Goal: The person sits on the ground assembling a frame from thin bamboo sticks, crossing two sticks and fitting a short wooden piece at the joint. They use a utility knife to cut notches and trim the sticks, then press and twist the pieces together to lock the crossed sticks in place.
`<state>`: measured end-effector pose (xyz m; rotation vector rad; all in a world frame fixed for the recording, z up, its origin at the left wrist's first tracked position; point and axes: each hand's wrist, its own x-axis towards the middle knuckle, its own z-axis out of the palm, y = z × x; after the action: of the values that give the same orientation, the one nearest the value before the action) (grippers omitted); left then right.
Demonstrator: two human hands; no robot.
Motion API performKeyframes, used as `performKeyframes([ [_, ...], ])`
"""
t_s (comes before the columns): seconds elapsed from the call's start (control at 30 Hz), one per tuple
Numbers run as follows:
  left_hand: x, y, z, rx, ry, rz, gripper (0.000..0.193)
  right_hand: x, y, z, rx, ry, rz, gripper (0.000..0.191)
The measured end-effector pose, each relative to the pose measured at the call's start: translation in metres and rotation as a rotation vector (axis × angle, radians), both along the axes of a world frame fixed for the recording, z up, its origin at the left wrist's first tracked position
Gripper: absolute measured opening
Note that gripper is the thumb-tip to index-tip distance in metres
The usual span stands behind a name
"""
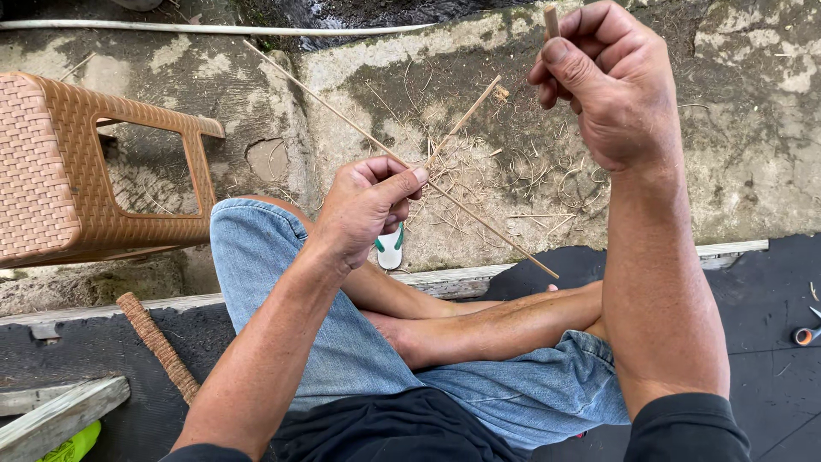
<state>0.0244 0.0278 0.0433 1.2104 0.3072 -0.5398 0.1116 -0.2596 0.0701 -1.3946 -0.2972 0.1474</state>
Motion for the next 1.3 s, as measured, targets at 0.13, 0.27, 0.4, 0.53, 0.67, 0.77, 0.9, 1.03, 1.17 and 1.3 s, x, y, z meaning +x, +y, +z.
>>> performKeyframes([
  [0.13, -0.002, -0.003, 0.002, 0.030, -0.006, -0.011, 0.020, -0.001, -0.004, 0.000, -0.024, -0.005, -0.018, 0.010],
  [0.27, -0.004, -0.005, 0.005, 0.062, -0.010, -0.026, 0.020, -0.002, -0.007, 0.000, -0.027, -0.043, -0.033, 0.008],
  [0.4, -0.006, -0.007, 0.006, 0.063, -0.004, -0.027, 0.021, -0.002, -0.009, 0.001, 0.021, -0.071, -0.029, 0.006],
  [0.53, -0.007, -0.008, 0.005, 0.054, -0.002, -0.031, 0.021, -0.003, -0.013, 0.000, 0.009, -0.034, -0.079, 0.006],
  [0.67, -0.010, -0.010, 0.004, 0.066, -0.017, -0.033, 0.020, -0.003, -0.014, 0.001, 0.038, -0.064, -0.032, 0.004],
  [0.77, -0.014, -0.011, 0.005, 0.121, -0.021, -0.049, 0.019, -0.005, -0.014, 0.004, 0.026, -0.072, -0.032, 0.006],
  [0.9, -0.020, -0.015, 0.005, 0.189, -0.133, -0.105, 0.017, -0.010, -0.014, 0.011, 0.026, -0.071, -0.013, 0.009],
  [1.03, -0.026, -0.014, 0.006, 0.212, -0.175, -0.185, 0.017, -0.015, -0.016, 0.017, 0.045, -0.017, 0.023, 0.012],
  [1.17, -0.026, -0.013, 0.006, 0.185, -0.085, -0.186, 0.015, -0.018, -0.018, 0.019, 0.139, -0.048, 0.141, 0.012],
  [1.3, -0.022, -0.011, -0.002, 0.106, -0.020, -0.052, 0.019, -0.028, -0.019, 0.031, -0.001, -0.131, 0.298, 0.012],
])
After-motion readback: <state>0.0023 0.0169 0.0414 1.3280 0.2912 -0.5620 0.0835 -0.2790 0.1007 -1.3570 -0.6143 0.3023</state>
